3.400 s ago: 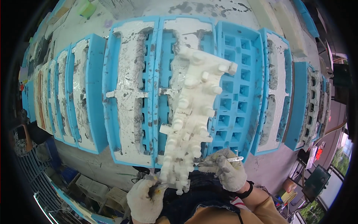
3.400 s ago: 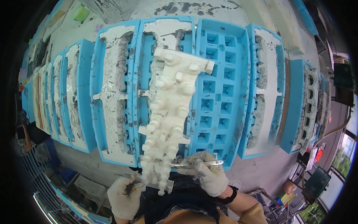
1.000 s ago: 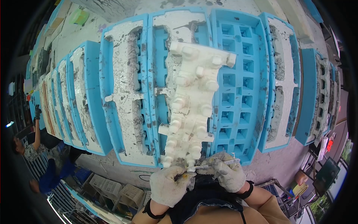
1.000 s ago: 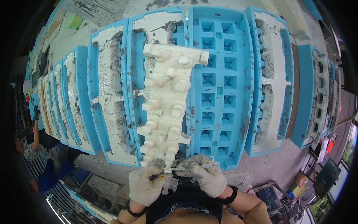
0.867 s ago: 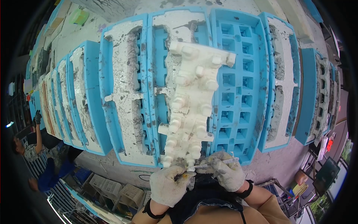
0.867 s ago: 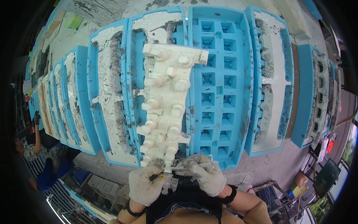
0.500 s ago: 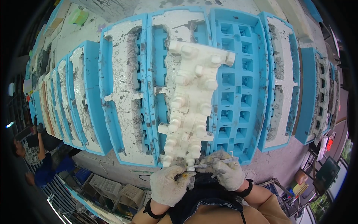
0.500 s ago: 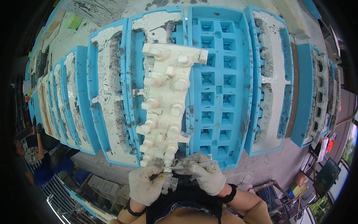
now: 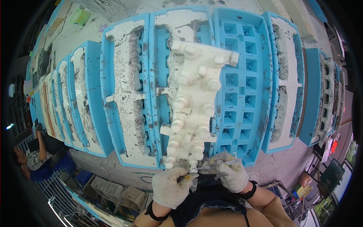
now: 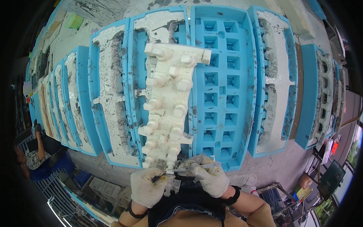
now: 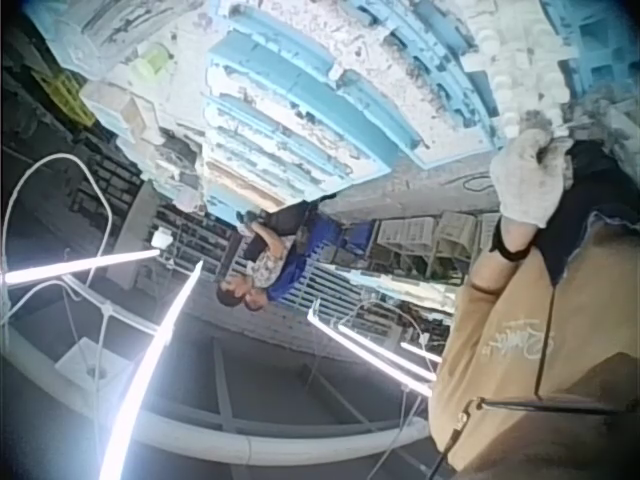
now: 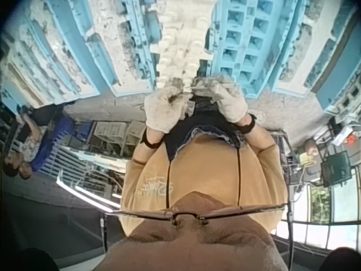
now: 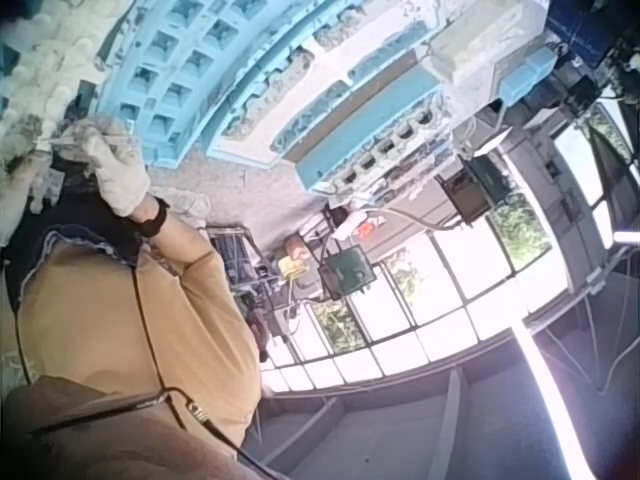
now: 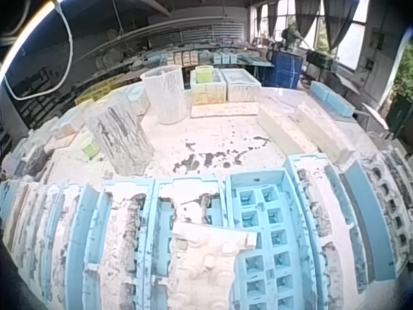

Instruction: Using a brush and nippers to remove excess material and debris from white plastic molded components.

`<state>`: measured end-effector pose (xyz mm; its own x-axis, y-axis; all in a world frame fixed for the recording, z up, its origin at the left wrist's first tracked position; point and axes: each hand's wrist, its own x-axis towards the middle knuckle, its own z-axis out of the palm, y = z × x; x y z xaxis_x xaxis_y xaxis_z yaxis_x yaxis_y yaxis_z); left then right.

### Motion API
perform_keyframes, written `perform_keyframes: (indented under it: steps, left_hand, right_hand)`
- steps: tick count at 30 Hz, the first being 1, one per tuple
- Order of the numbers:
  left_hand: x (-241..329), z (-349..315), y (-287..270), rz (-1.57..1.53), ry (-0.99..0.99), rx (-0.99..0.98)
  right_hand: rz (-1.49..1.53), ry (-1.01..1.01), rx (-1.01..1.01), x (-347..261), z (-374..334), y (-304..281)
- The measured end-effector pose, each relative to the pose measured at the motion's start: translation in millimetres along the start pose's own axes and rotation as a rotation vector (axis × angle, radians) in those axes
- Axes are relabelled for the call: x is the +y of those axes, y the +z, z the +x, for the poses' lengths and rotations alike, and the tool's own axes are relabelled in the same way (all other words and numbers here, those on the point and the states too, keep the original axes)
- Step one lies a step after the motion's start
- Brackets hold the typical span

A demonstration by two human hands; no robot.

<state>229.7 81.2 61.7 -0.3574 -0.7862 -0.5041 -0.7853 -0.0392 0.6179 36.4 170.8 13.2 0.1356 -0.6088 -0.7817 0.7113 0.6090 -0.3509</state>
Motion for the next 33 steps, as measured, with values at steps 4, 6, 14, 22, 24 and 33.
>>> perform_keyframes:
  steps: [4,6,14,22,24,33]
  left_hand:
    - [-1.1,-0.7,-0.9,0.012,-0.01,-0.032]
    - [-0.7,-0.5,-0.8,0.01,0.0,-0.019]
    - [4.2,2.4,-3.6,-0.031,-0.053,-0.021]
    - [5.9,2.3,-9.6,-0.06,-0.096,-0.078]
    - [10.0,7.4,-19.2,-0.13,-0.17,-0.164]
    - [8.2,8.6,-12.2,-0.334,-0.386,-0.237]
  right_hand:
    - [0.02,0.009,-0.014,-2.3,-1.1,-1.6]
    - [0.086,-0.02,-0.066,0.2,-0.9,-5.5]
    - [0.138,-0.004,-0.064,-0.1,-4.5,-7.1]
    - [0.214,0.064,-0.056,-8.4,-5.2,-4.6]
    - [0.008,0.059,-0.011,-7.2,-4.5,-4.5]
    - [-0.068,-0.012,-0.013,-6.4,-3.1,-0.8]
